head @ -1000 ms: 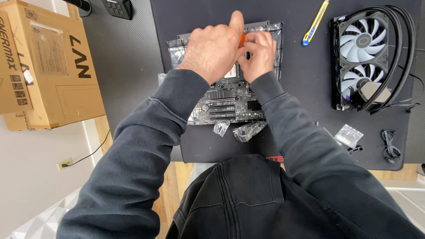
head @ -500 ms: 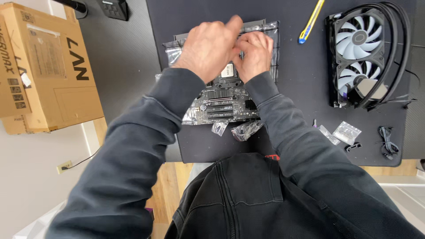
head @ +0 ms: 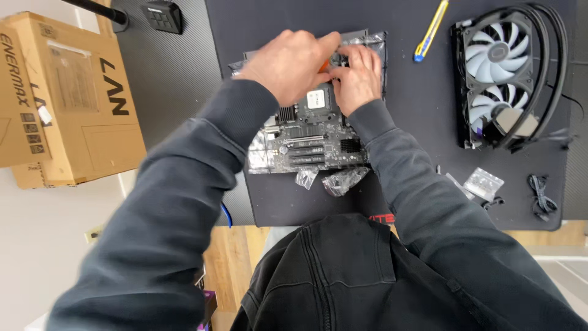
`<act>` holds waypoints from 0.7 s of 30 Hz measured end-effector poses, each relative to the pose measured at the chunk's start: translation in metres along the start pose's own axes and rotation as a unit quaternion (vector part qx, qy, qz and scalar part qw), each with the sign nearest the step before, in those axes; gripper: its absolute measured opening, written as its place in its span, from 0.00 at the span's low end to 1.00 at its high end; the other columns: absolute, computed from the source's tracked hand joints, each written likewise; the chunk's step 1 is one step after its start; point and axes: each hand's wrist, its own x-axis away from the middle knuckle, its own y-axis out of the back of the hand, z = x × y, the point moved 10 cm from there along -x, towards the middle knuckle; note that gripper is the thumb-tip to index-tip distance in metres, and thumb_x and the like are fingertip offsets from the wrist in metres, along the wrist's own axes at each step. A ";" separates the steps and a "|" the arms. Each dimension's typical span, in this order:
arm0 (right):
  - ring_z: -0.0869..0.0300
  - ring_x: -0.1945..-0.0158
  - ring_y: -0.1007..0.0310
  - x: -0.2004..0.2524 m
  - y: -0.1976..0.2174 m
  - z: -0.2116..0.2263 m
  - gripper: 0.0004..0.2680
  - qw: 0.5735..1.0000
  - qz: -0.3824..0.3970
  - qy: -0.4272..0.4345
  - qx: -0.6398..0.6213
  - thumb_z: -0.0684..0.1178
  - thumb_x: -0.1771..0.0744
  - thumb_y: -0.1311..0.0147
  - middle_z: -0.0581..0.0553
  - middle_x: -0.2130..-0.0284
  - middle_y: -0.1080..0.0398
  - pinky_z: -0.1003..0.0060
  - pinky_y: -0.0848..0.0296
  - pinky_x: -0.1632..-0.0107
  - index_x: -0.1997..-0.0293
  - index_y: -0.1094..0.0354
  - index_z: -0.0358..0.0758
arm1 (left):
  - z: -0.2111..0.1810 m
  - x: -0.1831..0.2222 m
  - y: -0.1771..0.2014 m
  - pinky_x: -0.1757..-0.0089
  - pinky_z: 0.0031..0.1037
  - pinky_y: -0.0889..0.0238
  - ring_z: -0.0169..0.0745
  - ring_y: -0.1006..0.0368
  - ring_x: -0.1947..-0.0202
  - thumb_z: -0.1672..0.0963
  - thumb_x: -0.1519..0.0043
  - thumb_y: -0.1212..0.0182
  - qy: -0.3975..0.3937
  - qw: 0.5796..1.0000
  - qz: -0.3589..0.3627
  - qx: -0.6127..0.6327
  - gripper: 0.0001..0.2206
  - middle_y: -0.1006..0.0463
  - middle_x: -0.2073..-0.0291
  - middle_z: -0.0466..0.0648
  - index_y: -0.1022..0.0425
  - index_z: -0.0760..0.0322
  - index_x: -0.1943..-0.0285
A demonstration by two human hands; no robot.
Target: The person prepares a motherboard by opening bags of mounting hardware and using a screwdriver to install standoffs or brackets.
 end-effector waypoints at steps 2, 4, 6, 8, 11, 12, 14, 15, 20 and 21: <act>0.41 0.38 0.39 0.005 0.001 -0.005 0.06 1.000 -0.002 0.006 0.004 0.38 0.39 0.33 0.41 0.46 0.32 0.41 0.42 0.39 0.64 0.19 0.45 | 0.006 -0.005 0.001 0.72 0.53 0.33 0.71 0.25 0.71 0.54 0.33 0.34 0.005 0.999 0.011 -0.030 0.14 0.22 0.71 0.59 0.35 0.65 0.52; 0.41 0.39 0.39 0.000 -0.001 0.001 0.07 1.000 -0.018 0.020 -0.001 0.38 0.40 0.32 0.40 0.47 0.32 0.41 0.42 0.40 0.64 0.18 0.44 | 0.014 -0.003 0.003 0.73 0.56 0.33 0.75 0.24 0.68 0.52 0.33 0.35 0.017 0.997 0.020 -0.077 0.14 0.22 0.70 0.63 0.35 0.64 0.51; 0.44 0.39 0.38 0.001 -0.001 -0.003 0.08 1.000 -0.016 0.003 0.003 0.38 0.41 0.35 0.43 0.47 0.33 0.43 0.43 0.37 0.65 0.18 0.47 | 0.015 -0.004 0.006 0.72 0.57 0.32 0.74 0.24 0.71 0.49 0.32 0.33 0.053 0.998 -0.013 -0.014 0.18 0.19 0.67 0.58 0.34 0.63 0.52; 0.43 0.38 0.38 -0.002 -0.006 -0.005 0.08 1.000 -0.006 0.002 0.010 0.39 0.40 0.36 0.41 0.47 0.33 0.42 0.44 0.37 0.65 0.19 0.49 | 0.005 -0.004 0.001 0.71 0.55 0.31 0.72 0.23 0.70 0.52 0.34 0.32 0.009 0.999 0.015 -0.039 0.17 0.19 0.68 0.58 0.34 0.62 0.45; 0.42 0.37 0.38 0.001 -0.005 -0.007 0.08 1.000 0.009 -0.001 0.011 0.38 0.40 0.38 0.41 0.47 0.33 0.41 0.46 0.36 0.64 0.19 0.49 | -0.001 -0.009 -0.010 0.73 0.49 0.30 0.64 0.21 0.72 0.49 0.34 0.35 -0.015 0.992 0.026 -0.120 0.17 0.19 0.71 0.53 0.33 0.58 0.43; 0.43 0.36 0.38 -0.002 -0.005 -0.004 0.09 1.000 0.009 0.002 0.001 0.36 0.41 0.38 0.44 0.47 0.32 0.41 0.46 0.35 0.64 0.19 0.46 | 0.006 -0.010 -0.009 0.76 0.46 0.29 0.59 0.20 0.73 0.44 0.31 0.38 0.011 0.983 0.010 -0.181 0.18 0.19 0.72 0.48 0.32 0.56 0.48; 0.43 0.37 0.38 -0.004 -0.009 -0.005 0.09 1.000 0.013 -0.005 0.006 0.37 0.40 0.38 0.41 0.47 0.32 0.42 0.47 0.34 0.63 0.19 0.48 | 0.002 -0.015 -0.013 0.73 0.46 0.29 0.60 0.20 0.72 0.49 0.34 0.35 -0.031 0.988 0.001 -0.149 0.16 0.19 0.71 0.50 0.32 0.59 0.47; 0.42 0.37 0.38 -0.001 -0.010 -0.009 0.10 1.000 0.021 -0.015 0.014 0.38 0.40 0.38 0.37 0.47 0.33 0.42 0.48 0.33 0.62 0.19 0.50 | -0.006 -0.018 -0.016 0.69 0.46 0.29 0.61 0.21 0.72 0.54 0.38 0.31 -0.076 0.991 -0.009 -0.111 0.16 0.19 0.70 0.51 0.32 0.63 0.47; 0.41 0.38 0.37 0.001 -0.018 -0.013 0.08 0.999 0.017 -0.011 0.029 0.40 0.40 0.37 0.35 0.49 0.32 0.43 0.49 0.33 0.63 0.20 0.51 | -0.007 -0.015 -0.014 0.70 0.48 0.29 0.64 0.21 0.69 0.54 0.36 0.33 -0.066 0.990 0.051 -0.115 0.17 0.18 0.67 0.54 0.32 0.58 0.42; 0.42 0.40 0.36 0.000 -0.017 -0.014 0.09 0.999 0.015 -0.010 0.040 0.42 0.40 0.37 0.38 0.51 0.32 0.45 0.49 0.34 0.61 0.18 0.54 | -0.006 -0.015 -0.010 0.72 0.52 0.31 0.69 0.22 0.70 0.54 0.36 0.32 -0.054 0.995 0.043 -0.071 0.18 0.20 0.69 0.58 0.33 0.60 0.41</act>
